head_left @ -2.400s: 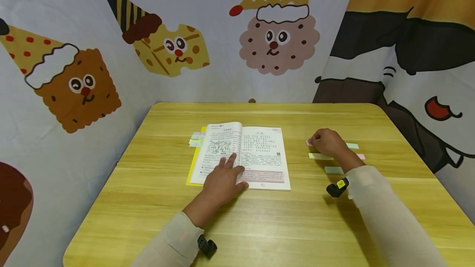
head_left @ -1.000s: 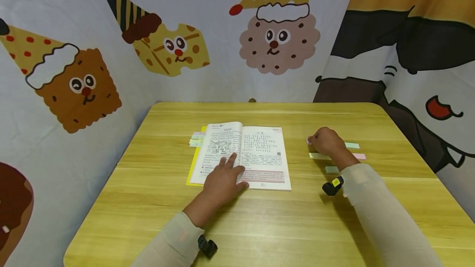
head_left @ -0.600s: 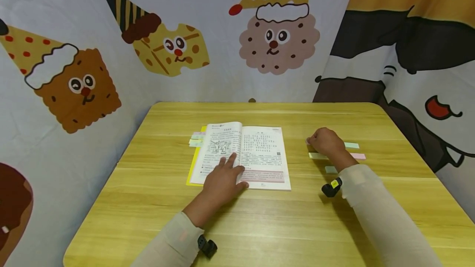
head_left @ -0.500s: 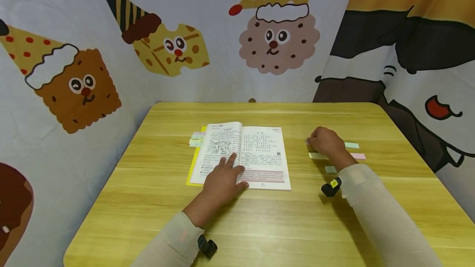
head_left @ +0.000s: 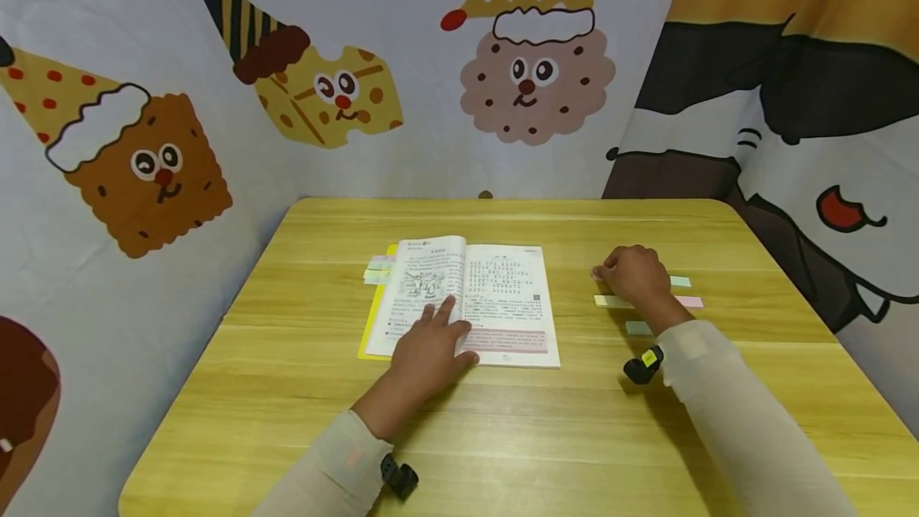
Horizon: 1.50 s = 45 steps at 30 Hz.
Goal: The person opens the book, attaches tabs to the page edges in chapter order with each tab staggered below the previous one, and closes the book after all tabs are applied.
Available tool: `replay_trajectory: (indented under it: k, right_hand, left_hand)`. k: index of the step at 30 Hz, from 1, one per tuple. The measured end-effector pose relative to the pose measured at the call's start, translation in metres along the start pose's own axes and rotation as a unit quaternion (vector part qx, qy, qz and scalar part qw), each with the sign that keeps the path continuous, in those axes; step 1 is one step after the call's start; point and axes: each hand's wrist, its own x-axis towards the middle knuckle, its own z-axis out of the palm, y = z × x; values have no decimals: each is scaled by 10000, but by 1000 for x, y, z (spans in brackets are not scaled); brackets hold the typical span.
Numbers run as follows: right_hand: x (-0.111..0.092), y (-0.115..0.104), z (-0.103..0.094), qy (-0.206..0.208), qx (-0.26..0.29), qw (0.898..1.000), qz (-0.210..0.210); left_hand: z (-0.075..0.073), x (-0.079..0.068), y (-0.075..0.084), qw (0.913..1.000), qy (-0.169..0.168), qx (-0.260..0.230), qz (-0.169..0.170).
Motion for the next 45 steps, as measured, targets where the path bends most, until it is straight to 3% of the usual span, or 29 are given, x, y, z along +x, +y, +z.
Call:
replay_trajectory:
  k: [10,13,19,26,38,45]
  right_hand:
    - [-2,2,-7,398,-275,9985,-260]
    - [-2,1,-12,388,-163,9978,-518]
    - [0,3,-13,-53,-232,9916,-1272]
    - [-1,5,-8,32,-477,9820,-1825]
    - [-2,6,-9,-76,-605,9826,-1754]
    - [-3,6,-9,-244,-384,9890,-1404]
  left_hand:
    - [-1,2,-1,10000,-14,55,3]
    - [-2,2,-1,10000,-17,69,0]
    - [-4,1,-1,9999,-57,57,-63]
    - [-1,2,-2,10000,-19,92,-27]
    - [-1,3,-1,10000,-25,92,-10]
    - [1,2,-1,9999,-47,94,-19]
